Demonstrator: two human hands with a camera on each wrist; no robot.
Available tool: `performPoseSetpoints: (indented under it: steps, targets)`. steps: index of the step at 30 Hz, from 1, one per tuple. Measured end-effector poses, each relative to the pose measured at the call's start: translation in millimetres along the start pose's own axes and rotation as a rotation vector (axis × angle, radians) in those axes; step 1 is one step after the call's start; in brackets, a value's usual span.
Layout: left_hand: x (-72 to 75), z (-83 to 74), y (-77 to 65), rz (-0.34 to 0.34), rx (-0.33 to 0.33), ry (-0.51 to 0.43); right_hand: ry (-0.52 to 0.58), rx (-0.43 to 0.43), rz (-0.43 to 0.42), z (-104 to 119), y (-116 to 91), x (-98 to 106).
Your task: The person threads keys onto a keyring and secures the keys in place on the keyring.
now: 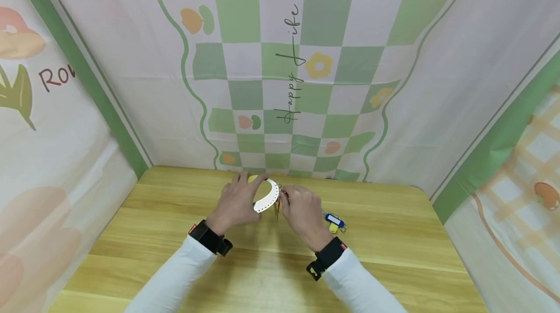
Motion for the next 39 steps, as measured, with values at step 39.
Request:
performPoseSetpoints:
  steps: [39]
  targets:
    - [-7.7, 9.4, 17.0, -0.14, 0.028, 0.013, 0.09, 0.003, -0.115, -19.2, 9.4, -12.3]
Point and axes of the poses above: each hand's wrist, its own y-axis towards the middle knuckle, its own x-axis out of the back of the hand, z = x × y, the point moved 10 cm from there along y, towards the middle knuckle, and after that the axes turned 13 degrees about -z, right-handed, at the moved point
